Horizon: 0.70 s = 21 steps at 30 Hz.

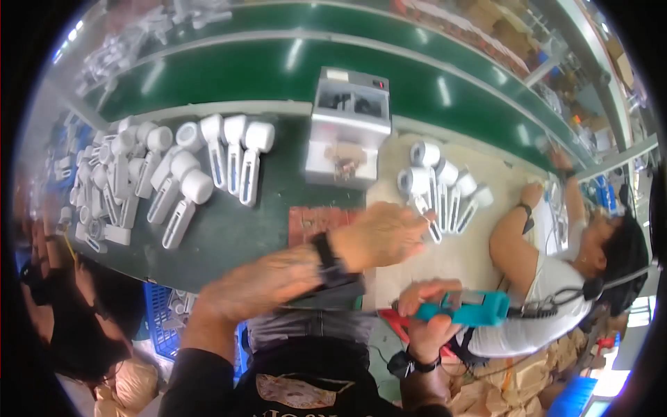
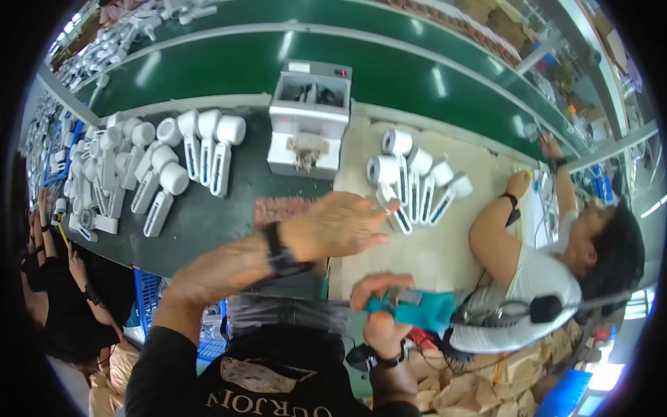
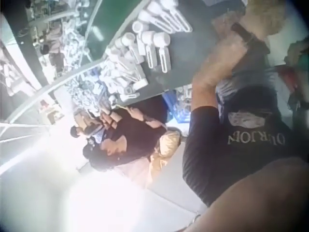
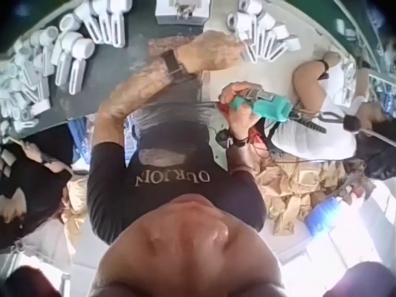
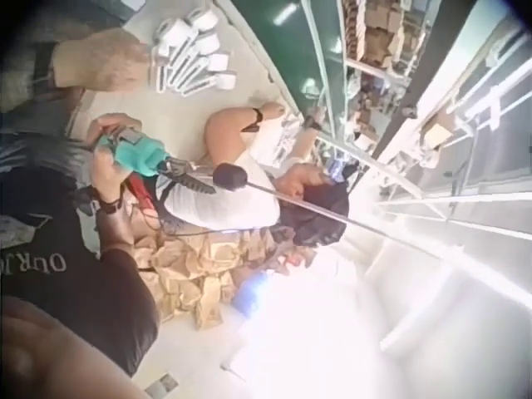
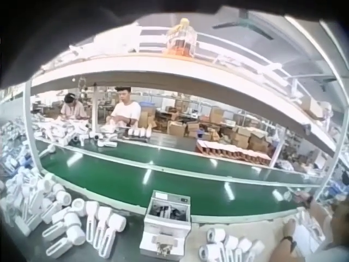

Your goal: The person picks up a white fan component, places it on a red block, and uses a power screwdriver to drive a screw into it. They then pick up another fan component and repeat the process of positioning and fastening it before placing it on the table.

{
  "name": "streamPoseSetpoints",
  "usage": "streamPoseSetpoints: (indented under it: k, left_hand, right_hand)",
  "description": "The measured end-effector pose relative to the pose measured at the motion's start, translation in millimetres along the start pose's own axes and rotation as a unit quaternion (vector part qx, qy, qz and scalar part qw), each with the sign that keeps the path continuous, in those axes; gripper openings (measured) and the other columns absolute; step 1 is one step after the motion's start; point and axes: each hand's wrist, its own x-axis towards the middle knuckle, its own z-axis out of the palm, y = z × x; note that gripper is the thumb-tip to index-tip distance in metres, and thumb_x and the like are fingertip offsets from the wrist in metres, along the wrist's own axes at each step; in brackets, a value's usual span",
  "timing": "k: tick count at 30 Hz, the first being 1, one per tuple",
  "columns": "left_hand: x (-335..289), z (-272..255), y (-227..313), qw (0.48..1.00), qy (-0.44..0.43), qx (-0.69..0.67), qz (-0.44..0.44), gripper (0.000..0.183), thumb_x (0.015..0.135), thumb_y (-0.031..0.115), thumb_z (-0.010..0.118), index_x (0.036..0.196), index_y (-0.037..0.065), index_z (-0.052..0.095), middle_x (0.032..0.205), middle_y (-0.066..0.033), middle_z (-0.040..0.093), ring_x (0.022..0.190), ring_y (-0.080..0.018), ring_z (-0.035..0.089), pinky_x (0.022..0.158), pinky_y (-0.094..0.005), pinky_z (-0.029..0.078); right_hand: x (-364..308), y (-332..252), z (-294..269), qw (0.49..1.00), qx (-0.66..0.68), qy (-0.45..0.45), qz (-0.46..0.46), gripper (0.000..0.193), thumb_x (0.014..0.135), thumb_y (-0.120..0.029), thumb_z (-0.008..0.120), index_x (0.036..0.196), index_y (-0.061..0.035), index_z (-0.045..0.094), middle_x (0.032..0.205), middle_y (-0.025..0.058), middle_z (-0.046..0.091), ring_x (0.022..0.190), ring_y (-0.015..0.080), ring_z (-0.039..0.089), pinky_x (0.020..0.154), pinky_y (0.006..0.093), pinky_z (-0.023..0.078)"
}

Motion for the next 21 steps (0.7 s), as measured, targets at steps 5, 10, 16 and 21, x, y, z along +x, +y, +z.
streamPoseSetpoints:
  k: [5,10,16,21]
  left_hand:
    - [23.7,73.6,-21.2,0.989,0.141,0.028,0.046,0.051,0.091,0.037,0.060,0.129,0.005,0.053,0.096,-0.0103,0.056,0.086,-0.0280,0.059,0.073,-0.0420,0.049]
    - [18.8,64.6,-26.3,0.991,0.115,-0.067,-0.004,0.037,0.091,0.028,0.057,0.120,0.006,0.053,0.096,-0.0094,0.056,0.087,-0.0266,0.056,0.073,-0.0393,0.045]
    - [-27.0,-10.2,-12.3,0.964,0.145,0.221,0.019,0.052,0.083,0.015,0.057,0.132,0.000,0.047,0.100,-0.0166,0.053,0.086,-0.0259,0.056,0.069,-0.0351,0.043]
    - [-52.0,-57.5,4.8,0.997,-0.003,0.044,-0.059,0.050,0.079,0.010,0.061,0.125,-0.004,0.047,0.108,-0.0177,0.056,0.095,-0.0328,0.061,0.079,-0.0383,0.051]
  right_hand:
    - [-5.6,0.6,-9.8,0.997,-0.033,0.042,-0.053,0.070,0.080,-0.062,0.072,0.100,0.0003,0.046,0.067,0.0087,0.053,0.051,0.0170,0.051,0.046,0.0283,0.041]
    - [12.8,8.3,-21.3,0.996,-0.055,0.026,-0.065,0.072,0.083,-0.066,0.066,0.100,0.0008,0.045,0.066,0.0066,0.049,0.051,0.0171,0.049,0.047,0.0279,0.042]
    - [36.8,29.0,4.4,0.997,-0.064,0.024,-0.043,0.072,0.085,-0.064,0.065,0.105,0.0024,0.047,0.068,0.0060,0.049,0.059,0.0172,0.052,0.053,0.0279,0.044]
    - [45.6,44.9,5.2,0.997,-0.074,-0.010,-0.027,0.067,0.088,-0.060,0.064,0.108,0.0027,0.048,0.072,0.0066,0.052,0.064,0.0177,0.053,0.059,0.0295,0.045]
